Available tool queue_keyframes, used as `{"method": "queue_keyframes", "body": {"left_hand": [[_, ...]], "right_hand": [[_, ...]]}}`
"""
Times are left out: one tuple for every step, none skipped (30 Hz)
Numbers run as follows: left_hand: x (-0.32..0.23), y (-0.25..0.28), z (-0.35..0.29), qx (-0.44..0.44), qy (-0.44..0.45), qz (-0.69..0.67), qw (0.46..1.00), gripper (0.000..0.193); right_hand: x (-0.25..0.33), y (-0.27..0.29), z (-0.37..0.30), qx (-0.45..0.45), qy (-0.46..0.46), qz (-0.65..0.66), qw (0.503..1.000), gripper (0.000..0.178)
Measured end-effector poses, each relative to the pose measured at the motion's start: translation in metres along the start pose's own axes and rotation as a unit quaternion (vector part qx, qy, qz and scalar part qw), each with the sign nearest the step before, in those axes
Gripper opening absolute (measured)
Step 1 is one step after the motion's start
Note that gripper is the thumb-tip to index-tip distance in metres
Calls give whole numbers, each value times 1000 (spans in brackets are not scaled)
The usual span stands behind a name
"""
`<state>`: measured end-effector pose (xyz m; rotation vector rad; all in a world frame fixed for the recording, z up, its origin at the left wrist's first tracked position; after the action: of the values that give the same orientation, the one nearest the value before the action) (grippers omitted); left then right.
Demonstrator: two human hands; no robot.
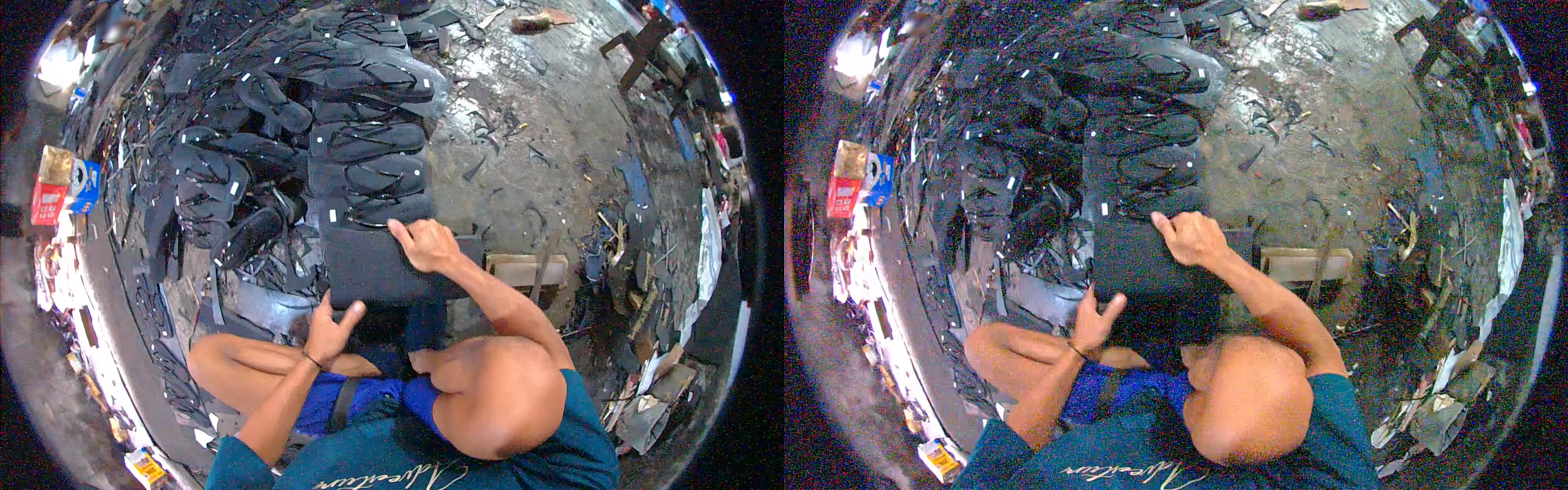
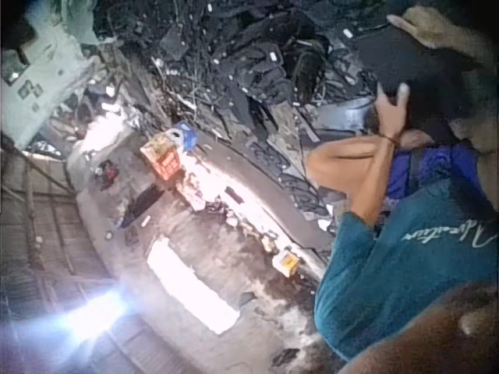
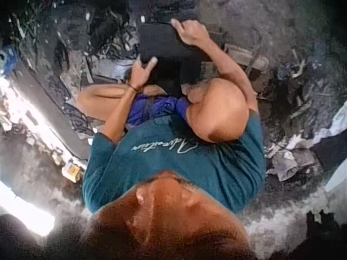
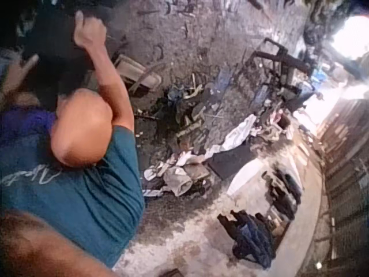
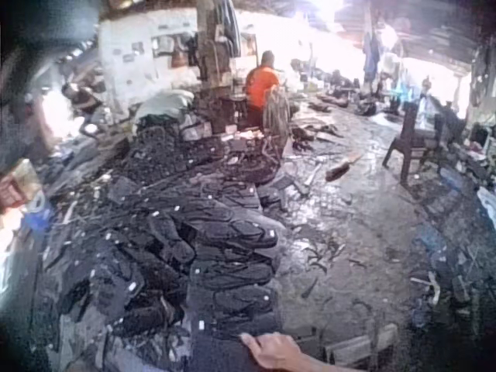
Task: The person sits on the floor and uses a knife to trim excess rubber from the edges of black slipper soles. They repeatedly pick up soles, scrape the edges with the blade, and place the trimmed pieces aside.
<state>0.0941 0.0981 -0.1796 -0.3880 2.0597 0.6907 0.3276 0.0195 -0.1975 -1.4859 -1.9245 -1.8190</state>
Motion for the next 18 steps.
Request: {"method": "queue_keyframes", "body": {"left_hand": [[-7, 1, 11, -22, -23, 56, 998, 49], [-13, 0, 21, -45, -40, 112, 992, 50], [-16, 0, 35, -60, -28, 118, 991, 50], [-17, -4, 52, -73, -16, 123, 990, 50], [-20, -6, 72, -83, -8, 129, 988, 50], [-27, -7, 92, -68, -13, 132, 989, 50], [-36, -9, 113, -49, -19, 135, 989, 51], [-38, -2, 134, -48, -20, 134, 990, 52], [-17, 15, 152, -72, -5, 98, 993, 53], [-6, 22, 169, -82, 0, 64, 995, 54], [-6, 23, 185, -70, 24, 14, 997, 59], [0, 26, 201, -82, 46, 73, 993, 64], [-4, 19, 214, -69, 44, 80, 993, 66], [-8, 10, 223, -54, 44, 88, 994, 68], [-14, -3, 225, -38, 60, 106, 992, 69], [-23, -5, 229, -32, 76, 127, 989, 69], [-31, 4, 234, -41, 91, 144, 984, 70], [-32, 9, 234, 6, 124, 109, 986, 69]], "right_hand": [[-8, -2, 22, -6, 6, -16, 1000, 65], [-15, -9, 37, -6, 13, -30, 999, 64], [-15, -7, 49, -40, 41, -47, 997, 62], [-17, -5, 56, -76, 67, -63, 993, 60], [-25, -2, 65, -115, 90, -80, 986, 59], [-32, 13, 77, -158, 52, -136, 977, 47], [-37, 30, 80, -192, 80, -178, 962, 31], [-12, 69, 72, -331, 172, -144, 916, 25], [8, 98, 64, -328, 154, -66, 930, 42], [0, 113, 48, -363, 135, 95, 917, 57], [-22, 117, 28, -391, 104, 249, 880, 74], [-42, 95, 11, -282, 125, 270, 912, 94], [-62, 69, -5, -174, 149, 282, 932, 114], [-69, 41, -18, -96, 100, 317, 938, 123], [-105, -14, -28, -29, -7, 403, 915, 122], [-121, -31, -28, -70, -11, 307, 949, 111], [-109, -24, -22, -95, 35, 280, 955, 96], [-88, -8, -21, -117, 79, 253, 957, 82]]}}
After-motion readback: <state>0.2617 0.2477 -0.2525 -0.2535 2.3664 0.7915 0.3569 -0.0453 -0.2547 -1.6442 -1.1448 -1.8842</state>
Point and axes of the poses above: each hand's wrist, its own z-axis towards the middle knuckle, its own y-axis out of the back of the hand, x = y × z, the point moved 7 cm from there along z, towards the middle knuckle, and after that the axes turned 6 degrees about y, right-handed, at the moved point
